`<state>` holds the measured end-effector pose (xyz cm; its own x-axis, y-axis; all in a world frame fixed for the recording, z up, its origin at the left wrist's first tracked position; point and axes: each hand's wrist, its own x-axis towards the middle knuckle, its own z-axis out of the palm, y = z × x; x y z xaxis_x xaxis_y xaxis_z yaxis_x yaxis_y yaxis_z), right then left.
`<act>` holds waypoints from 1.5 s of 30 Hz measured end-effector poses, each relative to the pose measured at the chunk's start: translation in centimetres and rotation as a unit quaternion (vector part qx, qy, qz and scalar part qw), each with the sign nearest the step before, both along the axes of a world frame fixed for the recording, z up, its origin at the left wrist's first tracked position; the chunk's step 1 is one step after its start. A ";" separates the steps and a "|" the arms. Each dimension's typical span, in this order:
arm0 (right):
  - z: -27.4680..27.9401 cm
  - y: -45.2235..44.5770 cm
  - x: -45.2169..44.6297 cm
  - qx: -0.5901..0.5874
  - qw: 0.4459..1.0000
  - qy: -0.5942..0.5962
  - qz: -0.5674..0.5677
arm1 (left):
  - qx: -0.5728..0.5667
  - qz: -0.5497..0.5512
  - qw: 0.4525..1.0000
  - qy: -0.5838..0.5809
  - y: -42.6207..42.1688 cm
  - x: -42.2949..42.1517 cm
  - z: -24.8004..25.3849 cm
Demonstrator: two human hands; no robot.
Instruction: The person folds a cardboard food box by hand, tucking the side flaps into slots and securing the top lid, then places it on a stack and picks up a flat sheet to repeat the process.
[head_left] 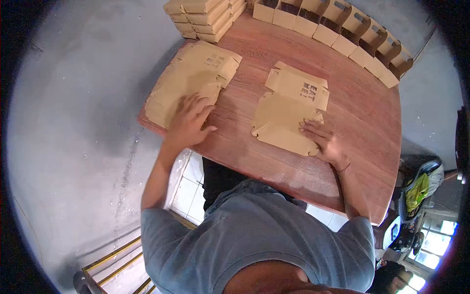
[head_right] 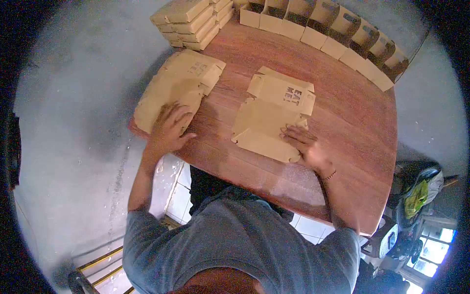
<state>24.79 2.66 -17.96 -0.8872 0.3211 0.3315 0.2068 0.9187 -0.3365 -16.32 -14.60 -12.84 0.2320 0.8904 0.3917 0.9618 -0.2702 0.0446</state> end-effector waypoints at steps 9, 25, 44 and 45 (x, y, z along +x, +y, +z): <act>2.7 0.0 -1.2 -0.118 0.988 -0.097 -0.009 | -0.107 0.116 0.987 -0.039 -0.8 -2.1 -1.2; 4.6 0.2 -1.7 -0.161 0.982 -0.100 -0.016 | -0.010 0.020 0.991 0.132 -0.9 -4.6 -1.7; 11.1 0.4 -24.7 0.108 0.957 0.237 0.130 | 0.295 -0.088 0.945 0.107 2.0 3.5 10.3; 11.9 0.0 -23.8 0.104 0.958 0.236 0.127 | 0.296 -0.091 0.945 0.106 1.7 3.6 10.5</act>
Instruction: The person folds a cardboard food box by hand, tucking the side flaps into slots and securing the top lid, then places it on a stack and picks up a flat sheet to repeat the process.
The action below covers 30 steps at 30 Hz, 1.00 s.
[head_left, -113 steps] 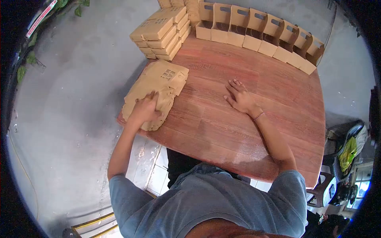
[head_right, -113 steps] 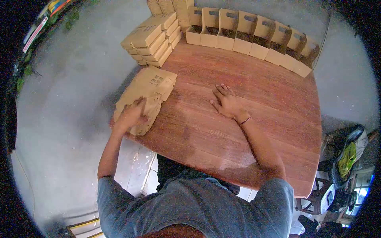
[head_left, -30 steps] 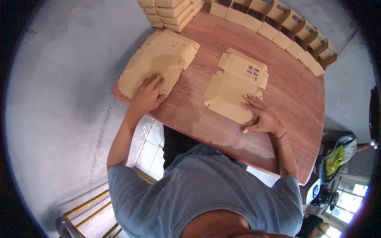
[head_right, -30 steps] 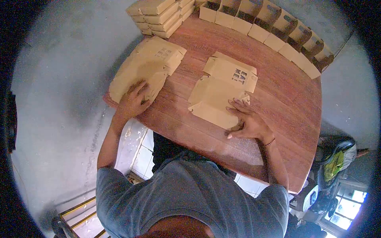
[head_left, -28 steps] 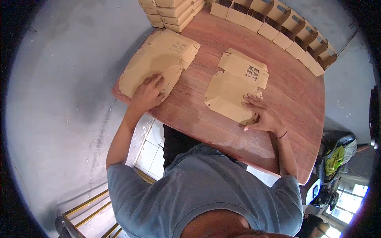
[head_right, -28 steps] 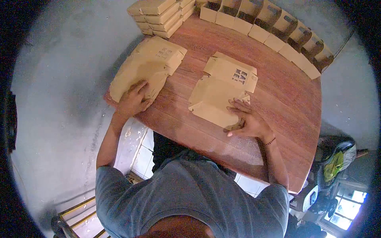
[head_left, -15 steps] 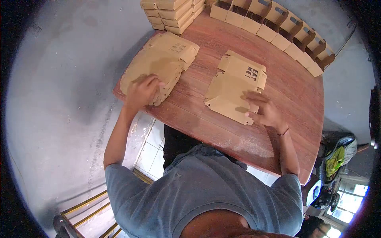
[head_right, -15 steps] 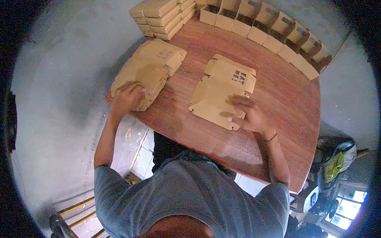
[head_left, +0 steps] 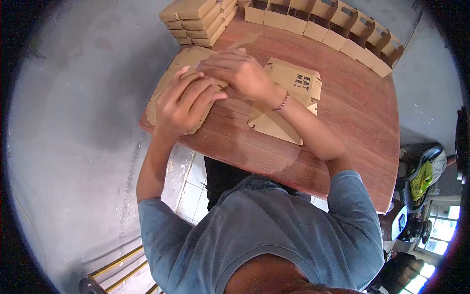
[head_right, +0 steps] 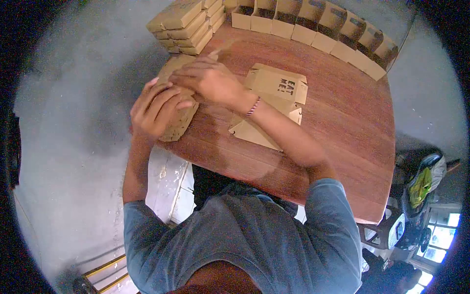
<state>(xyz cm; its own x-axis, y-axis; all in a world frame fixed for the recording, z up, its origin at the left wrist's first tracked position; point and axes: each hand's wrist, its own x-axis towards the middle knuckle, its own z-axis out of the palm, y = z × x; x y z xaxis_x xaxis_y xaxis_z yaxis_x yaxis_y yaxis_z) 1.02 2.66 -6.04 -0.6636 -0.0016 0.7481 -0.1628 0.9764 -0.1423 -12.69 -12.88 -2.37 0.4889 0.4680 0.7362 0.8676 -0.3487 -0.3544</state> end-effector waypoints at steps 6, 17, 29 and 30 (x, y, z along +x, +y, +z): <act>-0.2 3.0 8.3 -0.074 0.997 -0.008 -0.028 | 0.008 -0.020 0.994 -0.106 -1.5 0.0 -1.5; -6.8 2.0 20.8 -0.003 0.985 -0.151 -0.084 | -0.338 0.255 0.894 -0.145 -2.9 -5.9 -9.8; -9.2 -1.3 22.3 -0.074 0.944 -0.301 -0.115 | -0.368 0.260 0.877 -0.164 -3.0 -7.9 -11.4; -9.1 -1.3 22.2 -0.073 0.942 -0.307 -0.116 | -0.367 0.262 0.877 -0.164 -2.9 -8.0 -11.2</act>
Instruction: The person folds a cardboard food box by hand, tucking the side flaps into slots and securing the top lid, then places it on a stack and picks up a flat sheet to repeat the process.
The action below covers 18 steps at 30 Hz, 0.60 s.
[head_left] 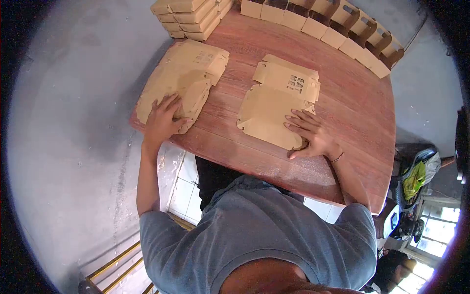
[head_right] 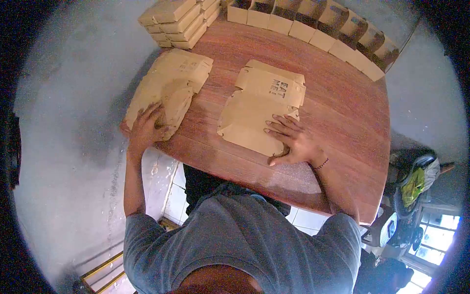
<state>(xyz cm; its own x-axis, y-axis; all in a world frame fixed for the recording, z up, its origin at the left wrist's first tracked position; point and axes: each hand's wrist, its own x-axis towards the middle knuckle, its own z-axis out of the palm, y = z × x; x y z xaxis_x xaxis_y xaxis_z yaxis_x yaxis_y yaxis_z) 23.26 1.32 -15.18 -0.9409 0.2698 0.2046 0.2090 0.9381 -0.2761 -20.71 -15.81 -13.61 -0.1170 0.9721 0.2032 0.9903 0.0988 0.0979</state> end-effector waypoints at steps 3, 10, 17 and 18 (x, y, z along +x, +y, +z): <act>-0.2 0.0 0.1 0.007 1.000 0.004 -0.004 | -0.002 -0.039 0.998 0.054 0.0 -0.6 0.2; -0.8 0.1 0.2 0.022 0.999 0.026 -0.012 | 0.109 -0.132 0.979 0.109 0.1 -0.8 -0.7; -1.1 0.9 -0.4 -0.124 0.983 0.127 -0.053 | 0.262 -0.068 0.958 0.092 0.8 -0.8 0.3; -0.9 1.1 -0.9 -0.173 0.970 0.155 -0.067 | 0.263 -0.065 0.958 0.093 0.9 -0.9 0.8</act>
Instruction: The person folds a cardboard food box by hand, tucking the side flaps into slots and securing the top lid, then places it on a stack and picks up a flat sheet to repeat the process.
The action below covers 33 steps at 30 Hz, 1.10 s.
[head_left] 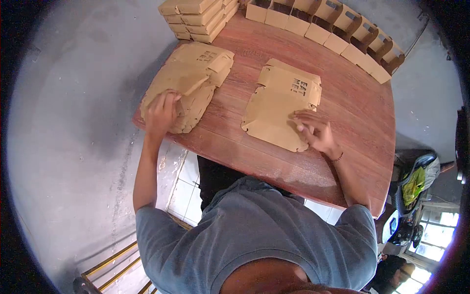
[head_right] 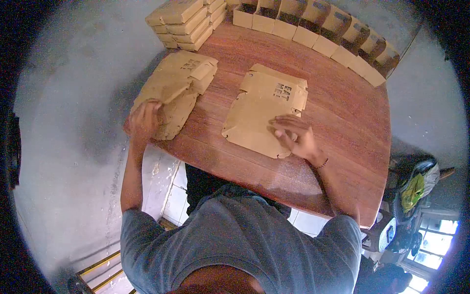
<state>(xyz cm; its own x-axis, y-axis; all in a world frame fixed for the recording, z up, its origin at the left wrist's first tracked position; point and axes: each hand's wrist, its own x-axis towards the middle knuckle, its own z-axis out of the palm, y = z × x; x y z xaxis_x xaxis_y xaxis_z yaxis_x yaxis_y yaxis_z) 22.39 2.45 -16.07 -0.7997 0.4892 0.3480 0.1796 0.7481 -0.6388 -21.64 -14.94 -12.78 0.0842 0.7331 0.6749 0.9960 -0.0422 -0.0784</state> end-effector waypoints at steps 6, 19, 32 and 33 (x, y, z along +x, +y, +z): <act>5.6 0.4 -7.3 0.104 0.994 0.021 -0.040 | 0.106 0.042 0.993 0.042 1.9 0.6 5.1; 10.1 0.8 -21.8 0.253 0.953 0.124 0.112 | 0.177 -0.136 0.973 0.056 0.1 7.2 9.6; 5.3 4.8 -4.0 0.189 0.971 0.103 0.100 | -0.212 0.038 0.969 -0.121 -1.7 0.6 -2.1; 3.4 4.4 -3.1 0.188 0.972 0.101 0.101 | -0.213 0.038 0.968 -0.124 -1.6 0.7 -1.9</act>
<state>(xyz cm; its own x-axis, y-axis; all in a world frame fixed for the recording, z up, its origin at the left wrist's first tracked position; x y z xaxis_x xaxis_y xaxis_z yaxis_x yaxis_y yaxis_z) 19.32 6.85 -12.70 -0.7629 0.1370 0.6318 -0.0961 0.9424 -0.3204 -20.94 -16.55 -14.70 -0.1071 0.9472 0.3022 0.9837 0.0567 0.1709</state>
